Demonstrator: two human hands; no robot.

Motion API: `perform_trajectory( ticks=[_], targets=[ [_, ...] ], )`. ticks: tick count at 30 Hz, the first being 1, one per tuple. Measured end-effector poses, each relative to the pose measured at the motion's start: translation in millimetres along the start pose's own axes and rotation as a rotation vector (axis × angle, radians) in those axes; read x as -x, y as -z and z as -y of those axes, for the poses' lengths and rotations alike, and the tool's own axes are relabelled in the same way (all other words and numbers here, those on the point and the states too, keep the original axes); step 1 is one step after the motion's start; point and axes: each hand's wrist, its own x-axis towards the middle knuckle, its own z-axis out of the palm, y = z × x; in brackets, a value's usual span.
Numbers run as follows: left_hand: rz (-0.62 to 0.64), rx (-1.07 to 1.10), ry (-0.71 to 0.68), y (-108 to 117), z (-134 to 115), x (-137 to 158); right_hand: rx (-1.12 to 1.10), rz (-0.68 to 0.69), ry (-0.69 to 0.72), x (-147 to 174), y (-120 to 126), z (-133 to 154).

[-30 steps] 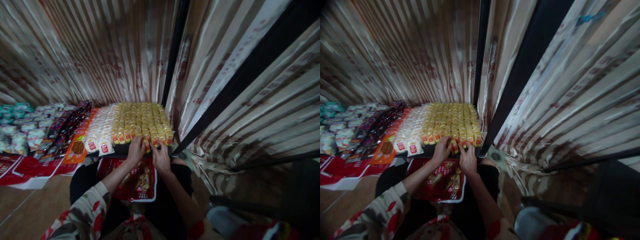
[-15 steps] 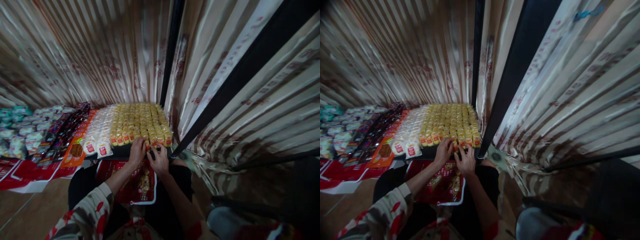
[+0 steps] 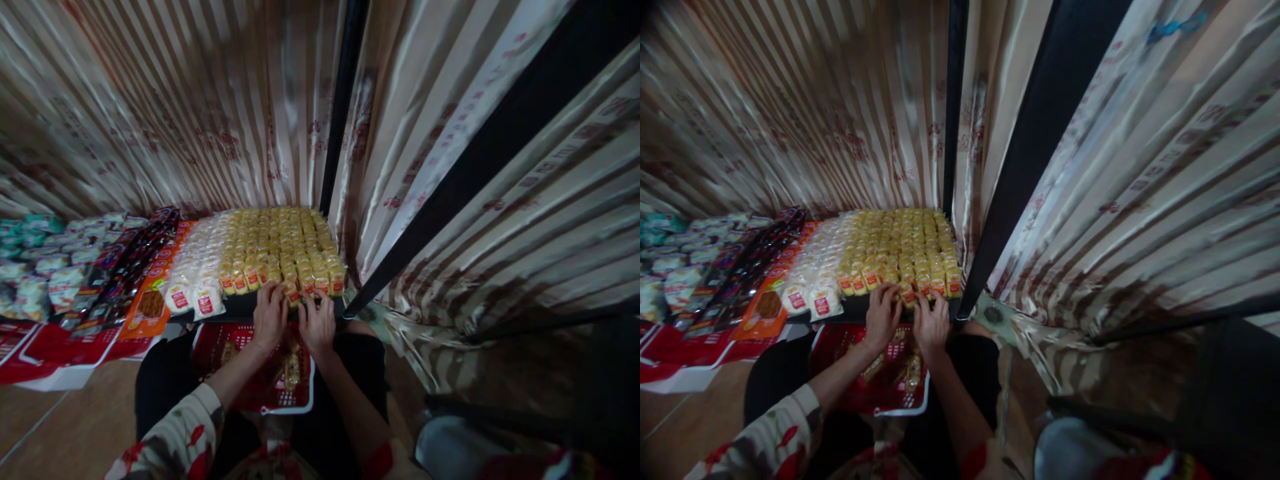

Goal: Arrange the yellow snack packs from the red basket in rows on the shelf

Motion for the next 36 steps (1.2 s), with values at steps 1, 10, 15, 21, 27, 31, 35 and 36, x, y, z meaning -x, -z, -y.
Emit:
perform_trajectory(
  ticks=[1, 10, 15, 21, 27, 31, 35, 36],
  targets=[
    [-0.012, 0.026, 0.045, -1, 2, 5, 0.000, 0.000, -0.002, 0, 0, 0],
    [0.033, 0.300, 0.250, -15, 0, 15, -0.006, -0.025, -0.009, 0, -3, 0],
    [0.023, 0.212, 0.131, -19, -2, 2, -0.018, -0.013, -0.011, 1, -3, -1],
    [0.060, 0.123, -0.003, -22, 4, 3, -0.005, -0.016, -0.012, 1, -3, -1],
    [0.108, 0.078, -0.076, -23, 6, 4, 0.004, -0.022, -0.011, 1, -3, 0],
    [0.099, 0.094, -0.067, -25, 7, 3, 0.000, -0.026, -0.003, 2, -3, -1],
    [0.067, 0.196, 0.003, -26, 8, 7, 0.006, -0.015, 0.005, 2, -2, -1],
    [0.055, 0.230, 0.055, -26, 8, 7, 0.009, -0.011, 0.003, 2, -2, -1]
  ],
)
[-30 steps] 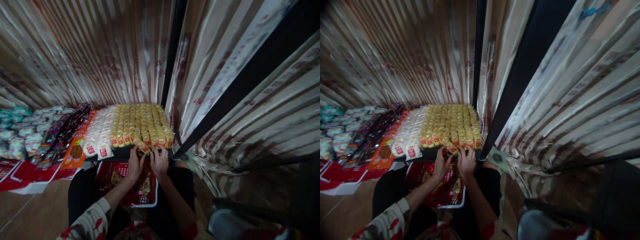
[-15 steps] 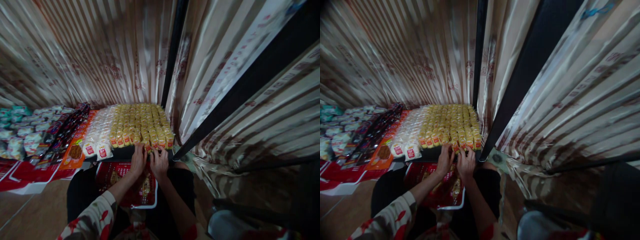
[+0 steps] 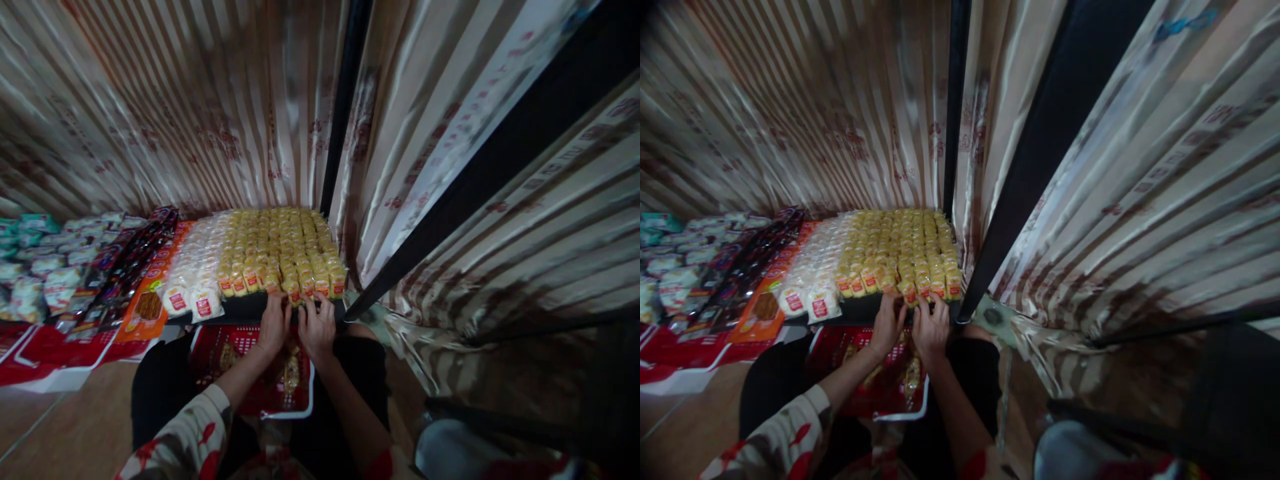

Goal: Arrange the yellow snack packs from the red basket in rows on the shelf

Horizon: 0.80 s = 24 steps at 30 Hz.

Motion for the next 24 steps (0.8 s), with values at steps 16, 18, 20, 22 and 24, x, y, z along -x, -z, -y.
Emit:
perform_trajectory(
  ticks=[16, 18, 20, 22, 24],
  targets=[
    [0.058, -0.051, 0.052, 1, 0, -11, 0.009, -0.023, 0.036, 1, -1, 0],
    [0.071, -0.054, 0.073, 0, 0, -13, 0.034, -0.017, 0.068, 1, 0, 0],
    [0.069, -0.049, 0.088, 0, -1, -14, 0.071, -0.011, 0.081, 2, 0, 1],
    [0.058, -0.026, 0.091, 2, -4, -15, 0.106, -0.007, 0.078, 2, 0, 3],
    [0.054, -0.006, 0.073, 6, -6, -13, 0.130, -0.001, 0.067, 2, 1, 4]
  ],
)
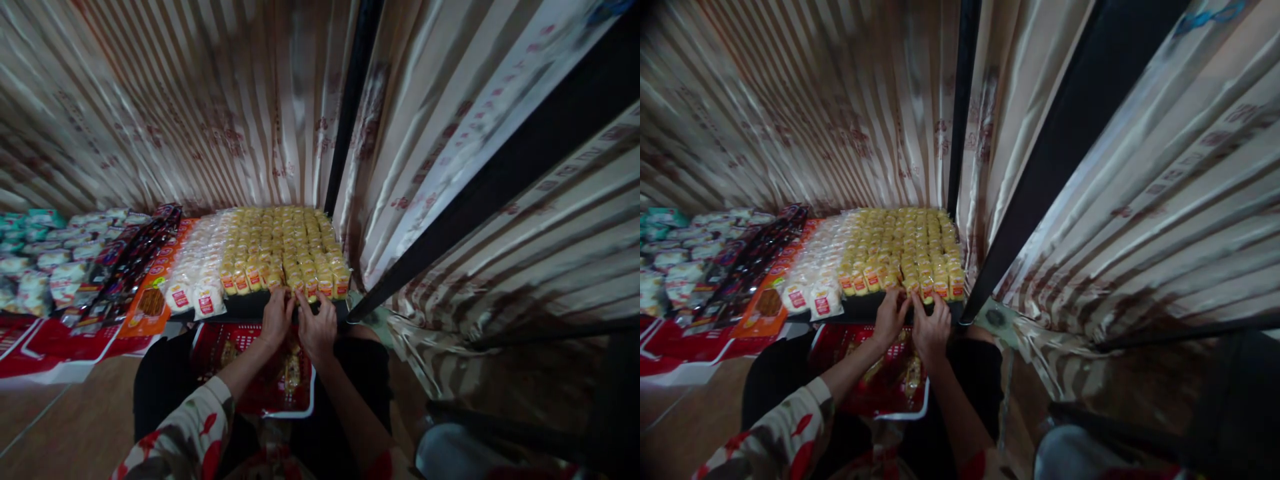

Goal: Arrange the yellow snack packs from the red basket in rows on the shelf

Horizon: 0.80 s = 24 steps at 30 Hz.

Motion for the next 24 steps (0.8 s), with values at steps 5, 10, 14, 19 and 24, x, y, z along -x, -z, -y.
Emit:
perform_trajectory(
  ticks=[5, 10, 14, 19, 24],
  targets=[
    [-0.171, -0.021, 0.022, 10, 4, 13, -0.010, 0.008, -0.018, 1, -1, 2],
    [-0.282, 0.056, 0.241, 11, 17, 12, -0.026, 0.005, -0.023, 2, -3, 0],
    [-0.204, 0.097, 0.223, 8, 20, 1, -0.017, -0.007, -0.008, 2, -5, -1],
    [-0.203, 0.070, 0.200, 5, 20, -6, -0.003, -0.017, -0.003, 2, -6, -1],
    [-0.178, 0.073, 0.215, 3, 23, -9, 0.014, 0.001, -0.007, 1, -6, 1]
  ],
)
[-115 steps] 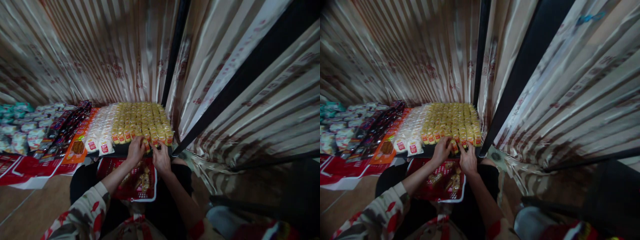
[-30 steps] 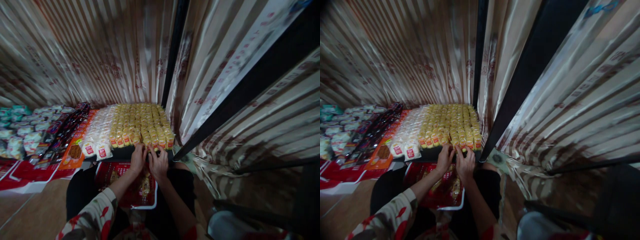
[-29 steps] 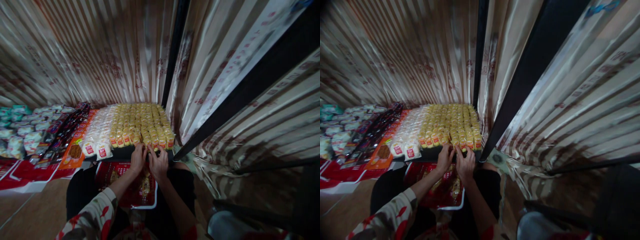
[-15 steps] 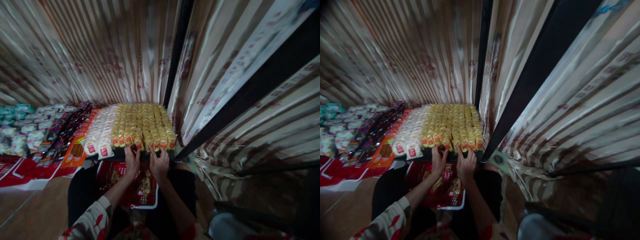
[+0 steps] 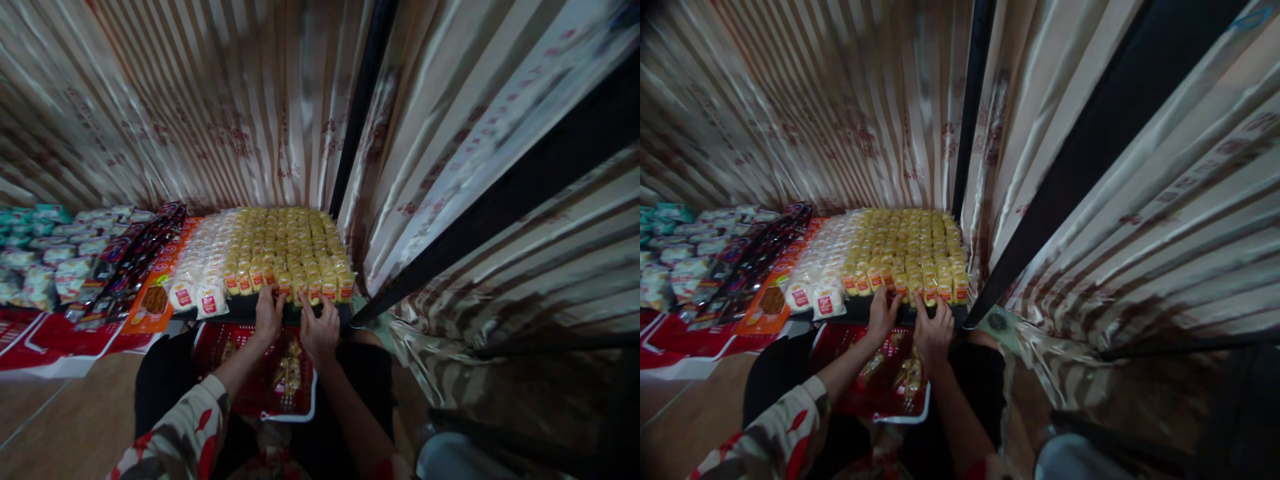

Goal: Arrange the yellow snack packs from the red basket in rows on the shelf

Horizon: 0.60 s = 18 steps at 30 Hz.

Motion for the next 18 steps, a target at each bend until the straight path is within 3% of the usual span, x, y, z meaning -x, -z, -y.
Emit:
perform_trajectory(
  ticks=[18],
  targets=[
    [0.063, 0.037, 0.056, 4.7, -1.6, -2.2, -0.002, 0.043, -0.020, -0.7, 3.5, 3.4]
  ],
)
